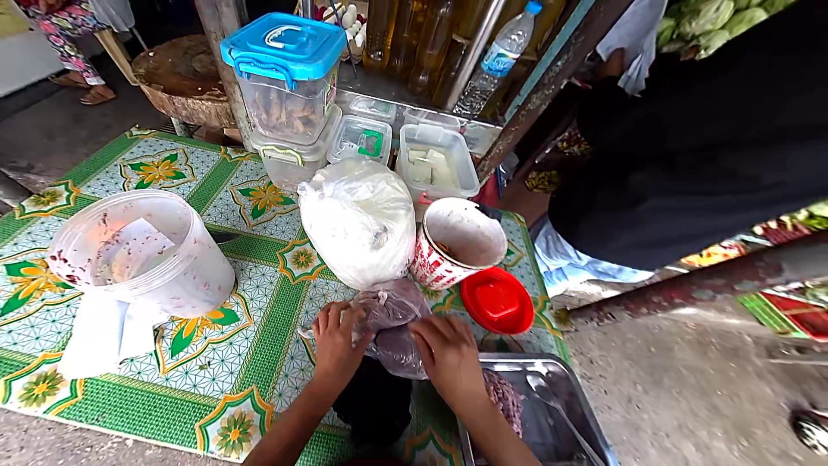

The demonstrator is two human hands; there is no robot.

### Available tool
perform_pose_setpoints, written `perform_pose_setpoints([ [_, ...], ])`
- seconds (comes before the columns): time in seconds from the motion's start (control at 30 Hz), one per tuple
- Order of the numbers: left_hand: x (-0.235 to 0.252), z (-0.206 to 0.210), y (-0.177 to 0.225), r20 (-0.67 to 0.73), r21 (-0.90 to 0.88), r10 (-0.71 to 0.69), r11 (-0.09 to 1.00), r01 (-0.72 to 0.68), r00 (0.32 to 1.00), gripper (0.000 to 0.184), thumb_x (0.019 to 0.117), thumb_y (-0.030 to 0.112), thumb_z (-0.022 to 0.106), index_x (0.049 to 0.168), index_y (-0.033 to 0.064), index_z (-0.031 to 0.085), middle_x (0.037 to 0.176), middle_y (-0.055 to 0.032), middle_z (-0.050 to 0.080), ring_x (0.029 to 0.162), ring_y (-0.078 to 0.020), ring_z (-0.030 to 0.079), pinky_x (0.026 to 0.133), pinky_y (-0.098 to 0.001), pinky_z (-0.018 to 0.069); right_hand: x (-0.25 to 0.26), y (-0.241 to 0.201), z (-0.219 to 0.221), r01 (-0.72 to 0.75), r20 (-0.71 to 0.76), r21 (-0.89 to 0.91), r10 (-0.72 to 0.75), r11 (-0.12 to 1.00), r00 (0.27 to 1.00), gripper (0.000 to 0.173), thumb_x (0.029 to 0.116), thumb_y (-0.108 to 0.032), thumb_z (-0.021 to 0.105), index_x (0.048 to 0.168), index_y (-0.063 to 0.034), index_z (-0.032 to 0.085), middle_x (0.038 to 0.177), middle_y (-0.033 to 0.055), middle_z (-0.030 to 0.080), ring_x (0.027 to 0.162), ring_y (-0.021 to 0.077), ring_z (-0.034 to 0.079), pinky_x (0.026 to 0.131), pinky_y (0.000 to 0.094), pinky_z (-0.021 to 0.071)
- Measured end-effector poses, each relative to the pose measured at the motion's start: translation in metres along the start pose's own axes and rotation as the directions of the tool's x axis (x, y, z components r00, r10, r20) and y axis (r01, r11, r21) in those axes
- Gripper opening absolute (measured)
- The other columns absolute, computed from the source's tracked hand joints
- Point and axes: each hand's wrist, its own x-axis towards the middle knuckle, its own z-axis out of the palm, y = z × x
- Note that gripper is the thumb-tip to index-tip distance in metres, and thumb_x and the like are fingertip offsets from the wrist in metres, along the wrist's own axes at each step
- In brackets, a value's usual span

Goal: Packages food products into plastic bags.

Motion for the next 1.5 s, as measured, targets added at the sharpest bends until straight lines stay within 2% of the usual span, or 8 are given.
perform_pose_setpoints([
  [0.07, -0.015, 0.001, -0.002, -0.013, 0.032, -0.091, 0.995, 0.091, 0.996, 0.046, 0.0771, 0.026, 0.086, 0.114, 0.0033, 0.072, 0.125, -0.0277, 0.063, 0.124, -0.0563, 0.051, 0.094, -0.0731, 0.0394, 0.027, -0.014, 0.017, 0.022, 0.018, -0.025, -0.021, 0.999, 1.0, 0.024, 0.0915, -0.027, 0.071, 0.105, -0.0096, 0.079, 0.107, 0.0124, 0.075, 0.101, 0.0388, 0.069, 0.078, 0.0556, 0.055],
  [0.17, -0.026, 0.001, -0.005, 0.041, 0.075, -0.215, 0.974, 0.212, 0.976, 0.051, 0.0762, 0.025, 0.087, 0.121, 0.0056, 0.071, 0.136, -0.0315, 0.056, 0.135, -0.0594, 0.039, 0.104, -0.0759, 0.0302, 0.051, -0.034, 0.037, 0.002, 0.355, -0.052, 0.017, 0.999, 0.935, 0.047, 0.0897, -0.028, 0.075, 0.132, -0.0068, 0.069, 0.128, 0.0201, 0.067, 0.122, 0.0446, 0.059, 0.097, 0.0623, 0.0456],
  [0.23, -0.031, 0.002, -0.009, 0.052, 0.125, -0.239, 0.965, 0.231, 0.97, 0.049, 0.0751, 0.024, 0.088, 0.119, 0.0083, 0.073, 0.139, -0.0327, 0.054, 0.138, -0.0613, 0.034, 0.107, -0.0767, 0.0259, 0.058, -0.035, 0.051, 0.044, 0.446, -0.077, -0.005, 0.996, 0.895, 0.033, 0.0927, -0.018, 0.071, 0.123, -0.0049, 0.072, 0.125, 0.0193, 0.068, 0.123, 0.0432, 0.058, 0.099, 0.0615, 0.0434],
  [0.37, -0.034, 0.001, -0.011, 0.089, 0.189, -0.268, 0.95, 0.248, 0.959, 0.047, 0.0765, 0.026, 0.087, 0.12, 0.012, 0.074, 0.145, -0.0324, 0.05, 0.142, -0.0617, 0.028, 0.111, -0.0758, 0.0209, 0.053, -0.013, 0.059, 0.173, 0.162, -0.082, -0.158, 0.981, 0.974, 0.005, 0.0863, -0.01, 0.074, 0.089, -0.0064, 0.077, 0.095, 0.0122, 0.074, 0.1, 0.0387, 0.069, 0.081, 0.0585, 0.0513],
  [0.67, -0.016, -0.004, 0.005, 0.302, 0.262, -0.391, 0.911, 0.319, 0.869, 0.058, 0.0825, 0.027, 0.083, 0.137, 0.0213, 0.064, 0.159, -0.0284, 0.034, 0.151, -0.0552, 0.01, 0.118, -0.0723, 0.0068, 0.063, 0.045, 0.007, -0.032, -0.055, 0.221, 0.045, 0.975, 0.997, 0.017, 0.09, -0.011, 0.065, 0.098, -0.0048, 0.079, 0.099, 0.0135, 0.076, 0.1, 0.0376, 0.068, 0.087, 0.0582, 0.0496],
  [0.9, 0.009, -0.011, 0.008, 0.13, -0.187, -0.278, 0.936, 0.299, 0.952, 0.049, 0.0945, 0.035, 0.068, 0.134, 0.007, 0.064, 0.144, -0.0254, 0.053, 0.142, -0.0557, 0.034, 0.107, -0.0772, 0.0263, 0.065, 0.055, -0.008, -0.06, -0.017, 0.376, 0.071, 0.925, 0.997, 0.017, 0.0904, -0.014, 0.065, 0.096, -0.0085, 0.08, 0.098, 0.006, 0.076, 0.108, 0.0269, 0.065, 0.099, 0.0508, 0.0442],
  [1.17, 0.049, -0.002, 0.016, 0.293, -0.089, -0.269, 0.948, 0.306, 0.917, 0.02, 0.095, 0.019, 0.068, 0.109, 0.0084, 0.078, 0.126, -0.0217, 0.064, 0.133, -0.0472, 0.045, 0.103, -0.0671, 0.0335, 0.075, 0.052, -0.04, 0.052, -0.069, 0.523, -0.018, 0.851, 0.997, 0.017, 0.0928, -0.019, 0.064, 0.093, -0.0137, 0.08, 0.097, -0.0068, 0.075, 0.122, 0.0117, 0.056, 0.113, 0.0344, 0.033],
  [1.5, 0.052, -0.02, 0.01, 0.292, -0.072, -0.257, 0.954, 0.29, 0.921, 0.031, 0.0947, 0.019, 0.069, 0.125, 0.0116, 0.073, 0.132, -0.0238, 0.061, 0.135, -0.0504, 0.043, 0.104, -0.0712, 0.031, 0.079, 0.047, -0.074, 0.032, -0.102, 0.607, 0.037, 0.794, 0.994, 0.011, 0.0929, -0.024, 0.069, 0.092, -0.0192, 0.079, 0.098, -0.0108, 0.074, 0.125, 0.012, 0.057, 0.114, 0.0332, 0.0385],
])
